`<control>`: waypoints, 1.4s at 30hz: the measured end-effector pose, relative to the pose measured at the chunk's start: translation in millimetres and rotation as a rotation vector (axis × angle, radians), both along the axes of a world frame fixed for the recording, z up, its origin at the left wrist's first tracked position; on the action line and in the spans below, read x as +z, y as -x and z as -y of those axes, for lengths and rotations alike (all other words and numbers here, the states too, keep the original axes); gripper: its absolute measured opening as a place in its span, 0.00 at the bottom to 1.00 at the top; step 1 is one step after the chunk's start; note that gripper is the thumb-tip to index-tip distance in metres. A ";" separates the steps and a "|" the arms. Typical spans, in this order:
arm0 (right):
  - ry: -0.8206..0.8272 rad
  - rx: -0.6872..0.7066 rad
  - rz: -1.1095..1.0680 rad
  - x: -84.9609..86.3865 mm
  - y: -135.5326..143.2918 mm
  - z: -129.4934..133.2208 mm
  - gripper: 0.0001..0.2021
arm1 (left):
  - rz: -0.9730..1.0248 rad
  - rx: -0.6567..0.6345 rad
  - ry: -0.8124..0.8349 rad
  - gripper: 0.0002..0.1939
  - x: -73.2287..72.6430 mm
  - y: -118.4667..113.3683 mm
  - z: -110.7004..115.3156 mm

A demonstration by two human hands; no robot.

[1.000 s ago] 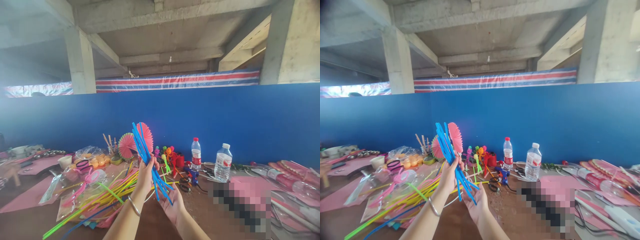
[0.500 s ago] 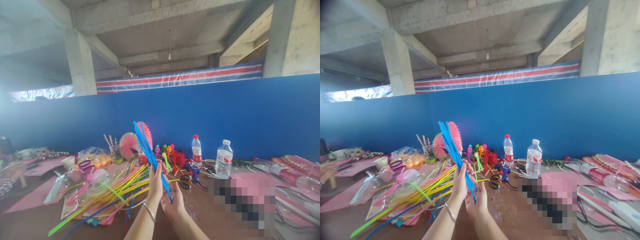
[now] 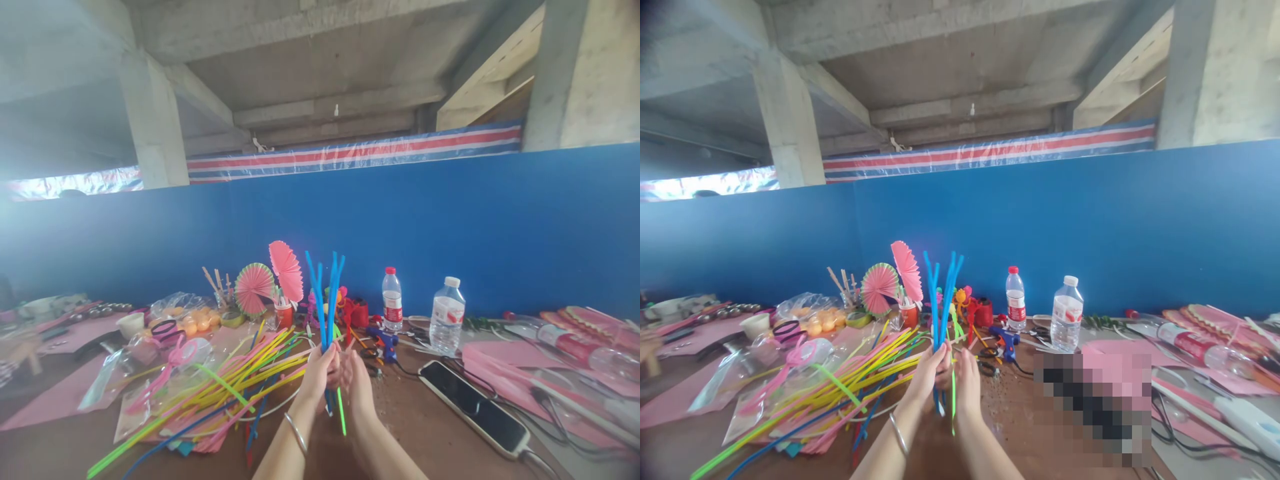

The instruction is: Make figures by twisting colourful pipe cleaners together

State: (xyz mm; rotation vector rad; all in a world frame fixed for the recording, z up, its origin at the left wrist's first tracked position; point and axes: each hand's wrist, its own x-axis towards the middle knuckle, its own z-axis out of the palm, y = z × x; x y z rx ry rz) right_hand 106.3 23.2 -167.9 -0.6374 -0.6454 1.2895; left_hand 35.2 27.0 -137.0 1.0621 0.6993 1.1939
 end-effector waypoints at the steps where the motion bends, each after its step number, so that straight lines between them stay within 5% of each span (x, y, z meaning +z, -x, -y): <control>1: -0.036 -0.039 0.078 3.1 -6.0 -3.2 0.18 | -0.041 -0.055 0.045 0.20 -2.4 4.2 -0.3; 5: -0.091 -0.166 0.427 6.5 -31.9 -16.7 0.19 | -0.200 -0.190 0.154 0.24 -16.6 10.7 -0.6; 12: -0.034 -0.189 0.592 -20.7 -41.3 -33.3 0.16 | -0.337 -0.034 -0.028 0.20 -34.4 6.8 -7.8; 19: -0.029 -0.134 0.604 -31.5 -36.8 -41.0 0.15 | -0.502 0.112 -0.150 0.20 -42.7 18.6 -19.2; 42: 0.067 -0.073 0.524 -35.1 -36.3 -33.4 0.14 | -0.590 0.186 -0.181 0.13 -45.1 21.8 -22.2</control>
